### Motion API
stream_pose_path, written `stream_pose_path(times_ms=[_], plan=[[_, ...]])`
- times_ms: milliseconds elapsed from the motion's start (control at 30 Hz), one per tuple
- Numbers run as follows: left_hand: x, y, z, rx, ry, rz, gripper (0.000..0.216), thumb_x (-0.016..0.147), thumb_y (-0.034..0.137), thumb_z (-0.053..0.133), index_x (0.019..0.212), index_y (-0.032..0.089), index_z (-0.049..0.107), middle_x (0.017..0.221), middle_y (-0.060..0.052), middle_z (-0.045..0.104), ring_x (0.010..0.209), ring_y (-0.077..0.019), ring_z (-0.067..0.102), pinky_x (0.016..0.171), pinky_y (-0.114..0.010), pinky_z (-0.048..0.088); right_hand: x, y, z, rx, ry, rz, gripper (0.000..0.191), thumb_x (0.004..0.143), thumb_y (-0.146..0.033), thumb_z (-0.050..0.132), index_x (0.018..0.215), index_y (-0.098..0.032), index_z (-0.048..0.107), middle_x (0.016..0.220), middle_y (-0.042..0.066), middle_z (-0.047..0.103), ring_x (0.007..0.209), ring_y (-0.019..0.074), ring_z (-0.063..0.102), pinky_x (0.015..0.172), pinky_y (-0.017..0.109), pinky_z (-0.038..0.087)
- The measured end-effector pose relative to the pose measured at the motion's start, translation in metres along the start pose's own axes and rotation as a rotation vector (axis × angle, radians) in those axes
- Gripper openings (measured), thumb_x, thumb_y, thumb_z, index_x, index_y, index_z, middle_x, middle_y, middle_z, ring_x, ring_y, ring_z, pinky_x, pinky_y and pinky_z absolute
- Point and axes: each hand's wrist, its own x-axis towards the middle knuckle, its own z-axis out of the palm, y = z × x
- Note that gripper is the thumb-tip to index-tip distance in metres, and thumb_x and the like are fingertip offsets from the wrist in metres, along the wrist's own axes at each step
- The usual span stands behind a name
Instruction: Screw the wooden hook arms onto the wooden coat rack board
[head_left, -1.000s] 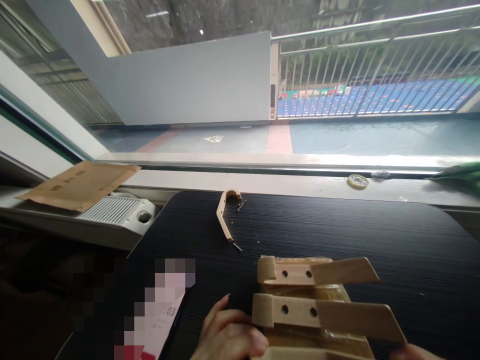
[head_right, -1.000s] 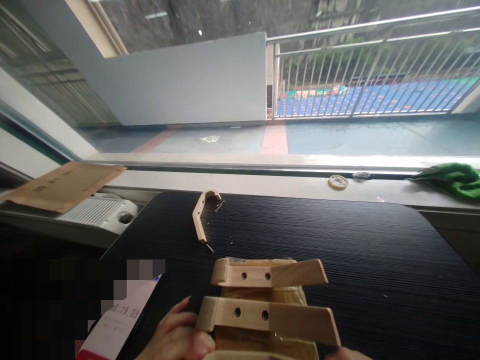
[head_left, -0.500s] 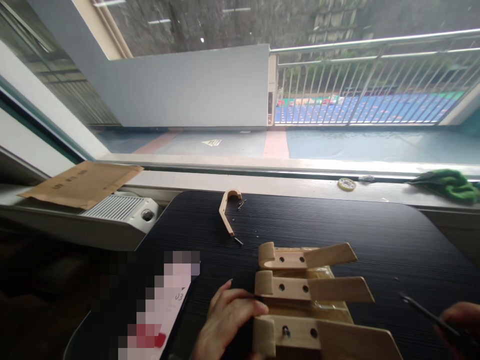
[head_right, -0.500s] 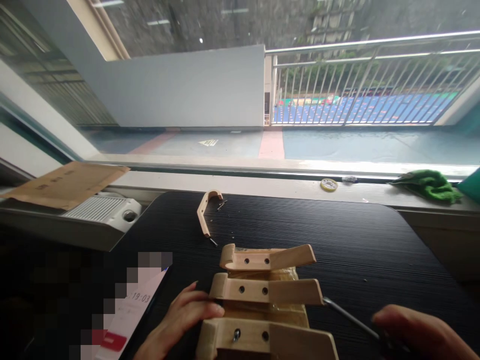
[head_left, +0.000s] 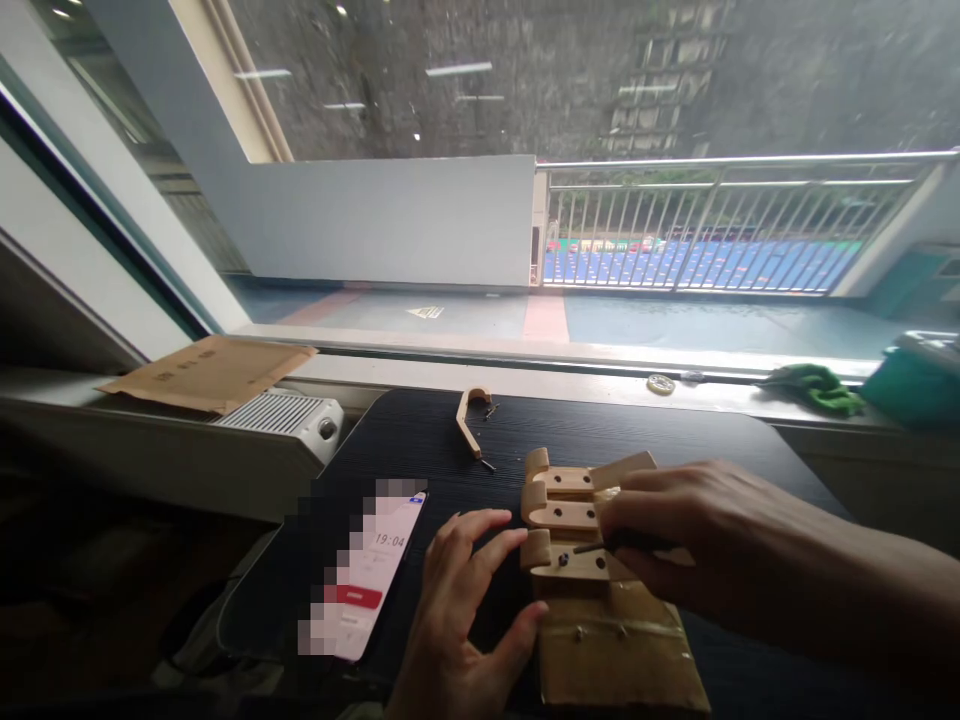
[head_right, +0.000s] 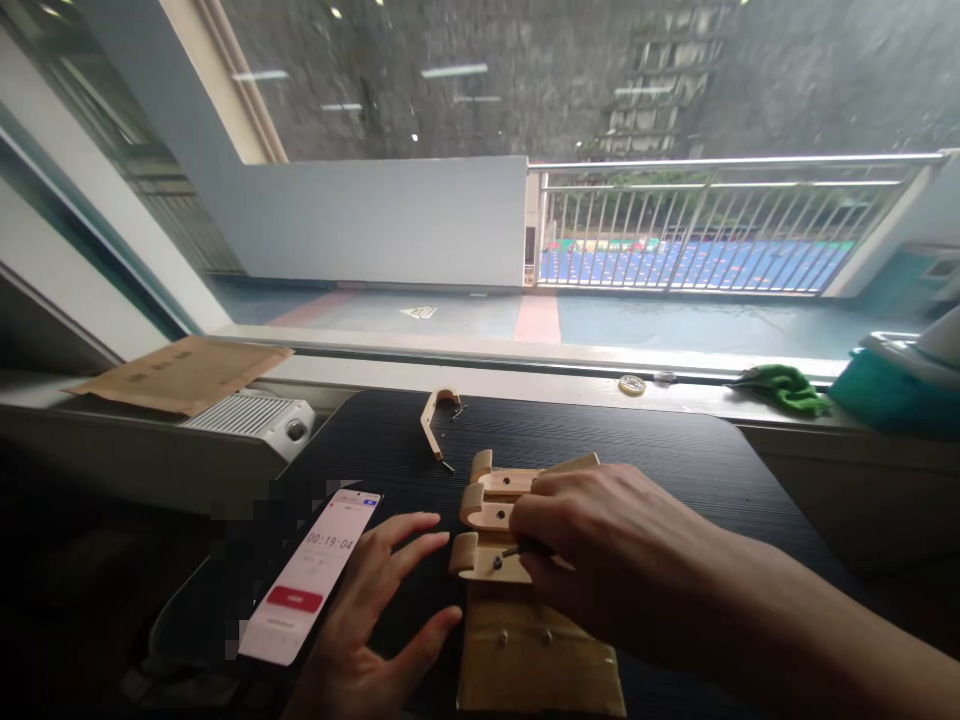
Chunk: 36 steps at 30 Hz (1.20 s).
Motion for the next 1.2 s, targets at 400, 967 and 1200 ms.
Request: stream_pose_path(times_ms=[400, 967, 1200], plan=[[-0.001, -0.003, 0.004, -0.054, -0.014, -0.071, 0.038, 0.079, 0.022, 0.063, 0.116, 0.026, 0.057, 0.121, -0.008, 0.056, 0.112, -0.0264, 0.053, 0.092, -0.044, 0.048, 0.014, -0.005, 0.0, -0.065, -0.122, -0.034, 0.014, 0.082, -0.015, 0.048, 0.079, -0.018, 0.061, 0.077, 0.001, 0.062, 0.065, 0.0099, 0.052, 0.057, 0.021, 0.03], [0.006, -0.003, 0.012, -0.129, -0.036, -0.059, 0.041, 0.078, 0.016, 0.061, 0.118, 0.024, 0.055, 0.119, -0.009, 0.056, 0.113, -0.0263, 0.052, 0.094, -0.044, 0.046, 0.023, -0.013, -0.008, -0.117, -0.173, -0.026, 0.016, 0.081, -0.015, 0.049, 0.08, -0.018, 0.065, 0.076, 0.003, 0.065, 0.065, 0.0113, 0.055, 0.057, 0.021, 0.033], [0.01, -0.002, 0.019, -0.14, -0.05, -0.032, 0.043, 0.078, 0.013, 0.06, 0.12, 0.024, 0.053, 0.119, -0.008, 0.055, 0.114, -0.0249, 0.049, 0.097, -0.043, 0.044, 0.025, -0.019, -0.012, -0.113, -0.203, -0.029, 0.018, 0.083, -0.018, 0.05, 0.087, -0.019, 0.067, 0.076, 0.004, 0.065, 0.068, 0.0123, 0.058, 0.06, 0.02, 0.035]])
